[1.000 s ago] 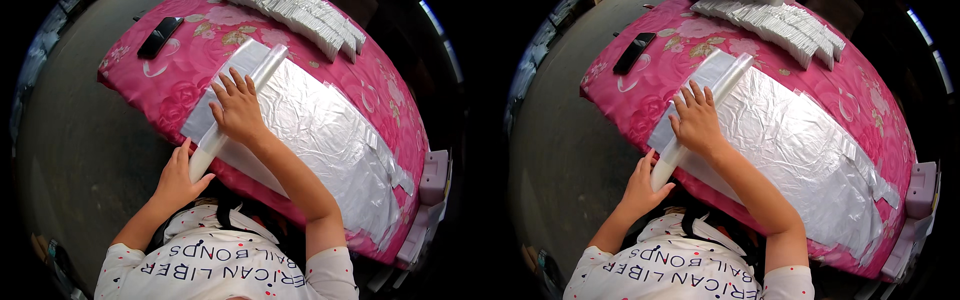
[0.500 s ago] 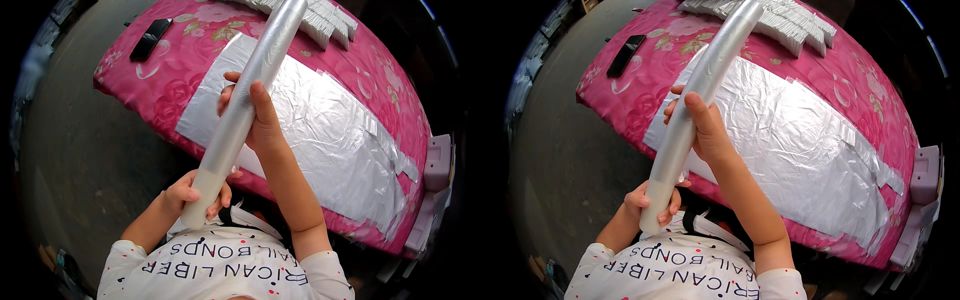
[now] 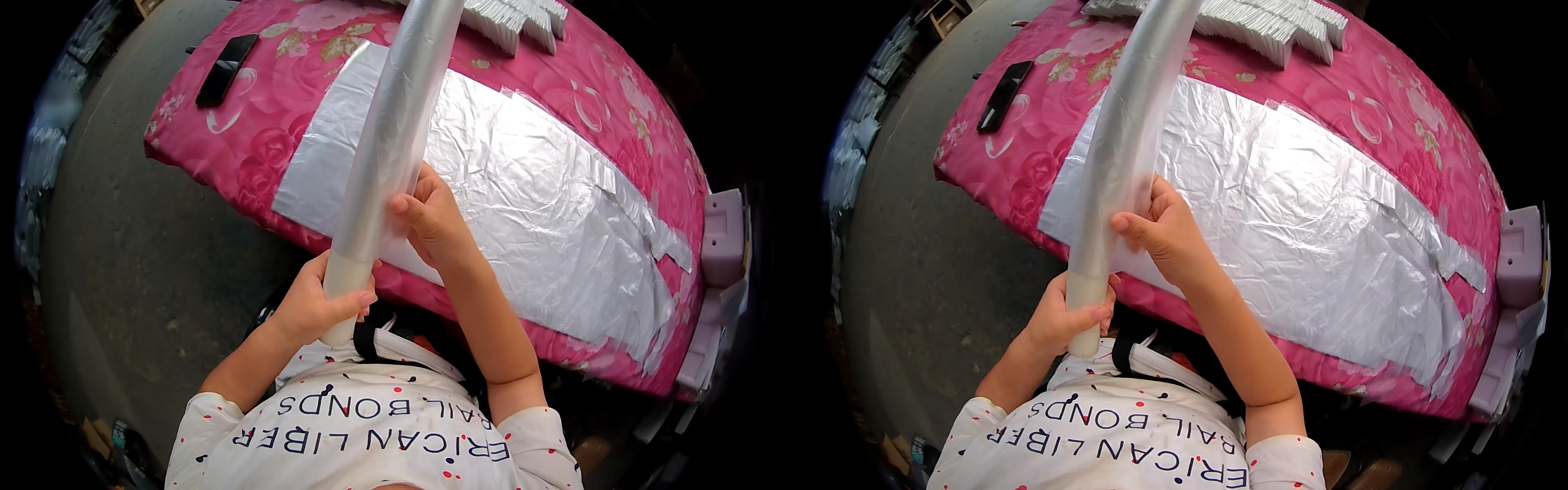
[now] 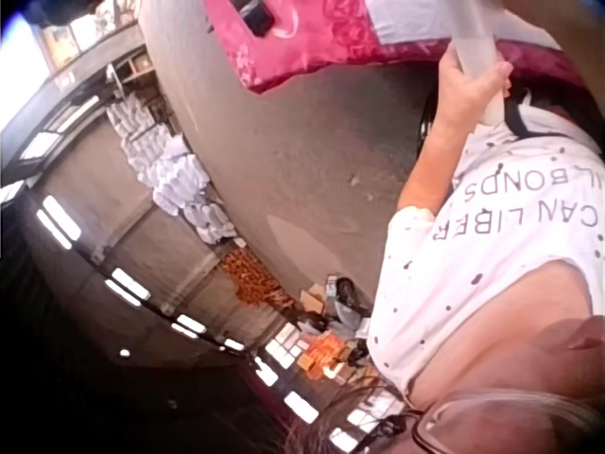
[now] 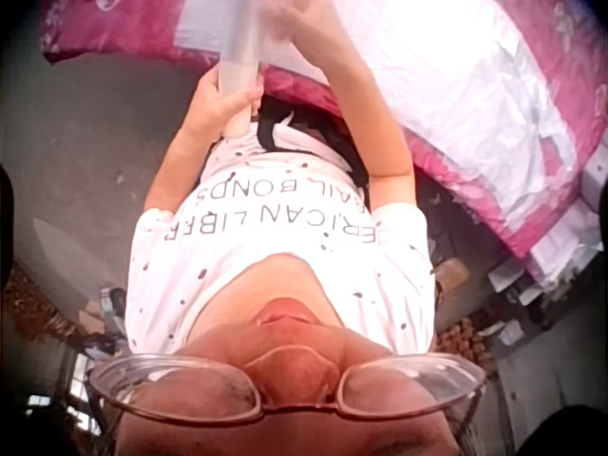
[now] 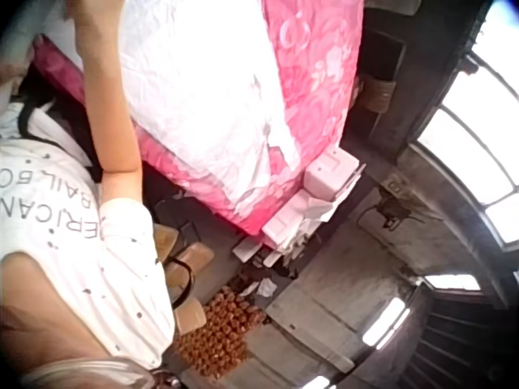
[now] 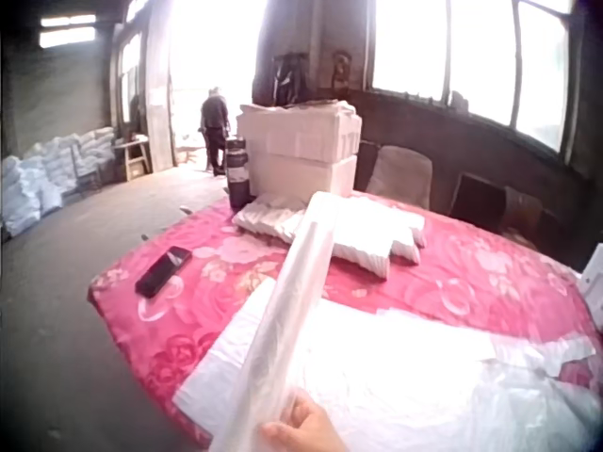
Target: The person wraps small white rectangular items in clear plastic film on a pink floral tablecloth. They unroll the film, place an item, fold the film around it, and set the wrapped item aside, repeating this process multiple times.
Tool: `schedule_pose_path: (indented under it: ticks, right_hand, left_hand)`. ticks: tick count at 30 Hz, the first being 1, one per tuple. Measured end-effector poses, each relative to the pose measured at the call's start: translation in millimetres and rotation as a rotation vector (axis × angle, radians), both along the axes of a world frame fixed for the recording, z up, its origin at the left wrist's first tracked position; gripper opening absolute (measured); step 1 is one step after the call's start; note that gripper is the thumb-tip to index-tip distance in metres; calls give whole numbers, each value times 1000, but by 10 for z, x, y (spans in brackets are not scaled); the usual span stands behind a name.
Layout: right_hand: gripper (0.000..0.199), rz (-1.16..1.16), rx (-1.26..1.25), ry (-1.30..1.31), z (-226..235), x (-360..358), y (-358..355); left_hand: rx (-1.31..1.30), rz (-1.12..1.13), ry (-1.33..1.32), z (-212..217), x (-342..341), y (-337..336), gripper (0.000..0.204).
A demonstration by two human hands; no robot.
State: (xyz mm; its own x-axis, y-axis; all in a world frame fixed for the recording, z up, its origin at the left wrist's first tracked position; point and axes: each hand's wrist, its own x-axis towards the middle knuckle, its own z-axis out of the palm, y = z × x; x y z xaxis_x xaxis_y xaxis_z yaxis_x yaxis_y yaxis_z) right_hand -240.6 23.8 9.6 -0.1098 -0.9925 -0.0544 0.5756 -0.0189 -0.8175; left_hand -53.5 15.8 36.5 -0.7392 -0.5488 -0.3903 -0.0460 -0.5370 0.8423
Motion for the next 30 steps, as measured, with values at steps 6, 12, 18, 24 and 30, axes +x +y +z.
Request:
schedule_pose_path:
  ticks: [6,12,18,24,30]
  right_hand:
    - [53,96,13,-41,21,-60,170]
    - [49,81,-4,-128,21,-55,196]
    - [43,191,-83,-168,79,-118,297]
    - [45,163,-78,-176,126,-92,325]
    - [47,169,-73,-84,226,-18,435]
  left_hand:
    - [24,10,-10,16,-43,-2,36]
    - [164,-73,149,-5,-42,32,39]
    - [375,-231,392,27,-93,-11,48]
    - [640,-197,501,-269,-28,11,75]
    - [1008,-435,821,-385,-82,60,67]
